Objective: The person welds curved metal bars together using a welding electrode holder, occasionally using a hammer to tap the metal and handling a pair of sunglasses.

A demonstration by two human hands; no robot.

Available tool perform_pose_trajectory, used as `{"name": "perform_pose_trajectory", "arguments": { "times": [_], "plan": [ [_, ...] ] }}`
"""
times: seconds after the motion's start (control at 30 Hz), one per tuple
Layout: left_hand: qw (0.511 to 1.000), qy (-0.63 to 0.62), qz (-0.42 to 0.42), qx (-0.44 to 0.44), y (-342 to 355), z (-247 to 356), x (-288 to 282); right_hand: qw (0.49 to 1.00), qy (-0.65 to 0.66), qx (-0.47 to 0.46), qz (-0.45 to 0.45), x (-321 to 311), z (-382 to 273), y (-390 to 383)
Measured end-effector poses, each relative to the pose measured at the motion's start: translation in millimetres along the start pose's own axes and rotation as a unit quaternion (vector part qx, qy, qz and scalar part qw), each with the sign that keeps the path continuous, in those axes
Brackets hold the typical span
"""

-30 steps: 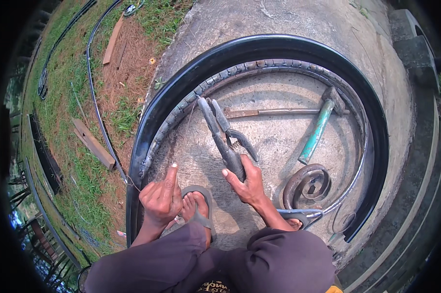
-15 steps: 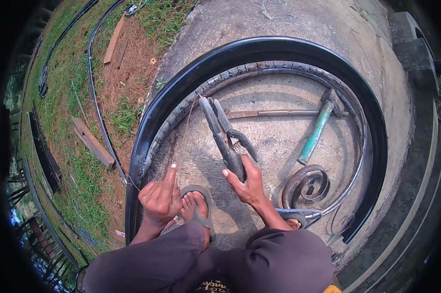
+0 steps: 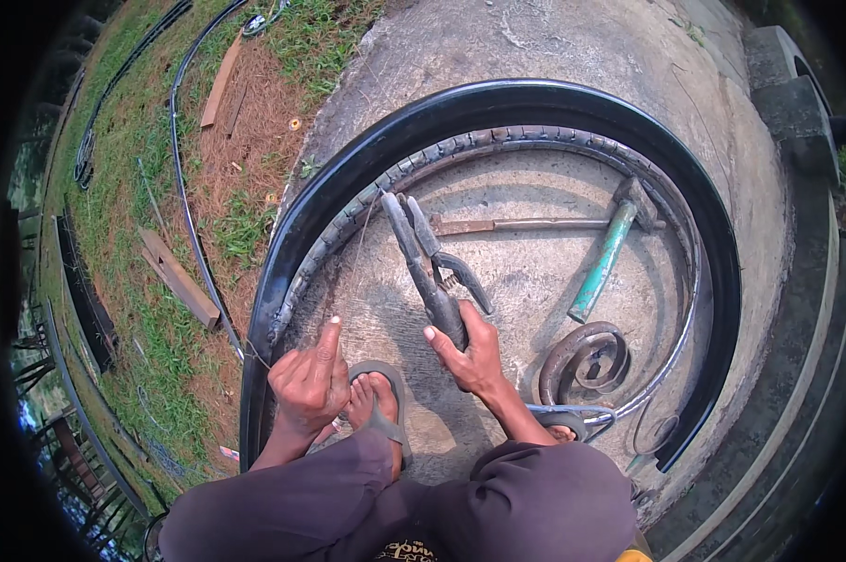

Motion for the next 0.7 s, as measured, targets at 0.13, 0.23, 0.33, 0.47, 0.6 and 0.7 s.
{"name": "perform_pose_trajectory", "arguments": {
  "times": [0.13, 0.23, 0.33, 0.47, 0.6, 0.7],
  "plan": [
    [1.000, 0.017, -0.008, -0.009, -2, 0, -11, 1.000, 0.006, -0.002, -0.012, 9, -1, 0],
    [1.000, 0.000, 0.016, 0.006, 0, -1, 1, 1.000, 0.002, -0.002, 0.010, 1, -1, 0],
    [0.999, 0.010, 0.033, 0.026, -2, -4, 3, 0.999, 0.031, -0.020, 0.026, 3, 3, -5],
    [1.000, -0.011, 0.023, 0.006, -3, -1, -4, 1.000, 0.013, -0.013, 0.017, 2, 2, -3],
    [1.000, -0.013, 0.004, -0.001, 0, 0, -3, 1.000, 0.017, -0.004, 0.016, 1, 7, -3],
    [1.000, -0.010, -0.003, -0.003, 0, 0, -6, 1.000, 0.020, 0.001, 0.006, 3, 4, -2]
  ]
}}
Point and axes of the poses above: each hand's wrist, its own y-axis towards the middle knuckle, its own x-axis out of the palm, z = x × y, the point moved 2 cm from there along y, towards the middle knuckle, and after that the axes turned 2 degrees about y, right-handed, at the moved point
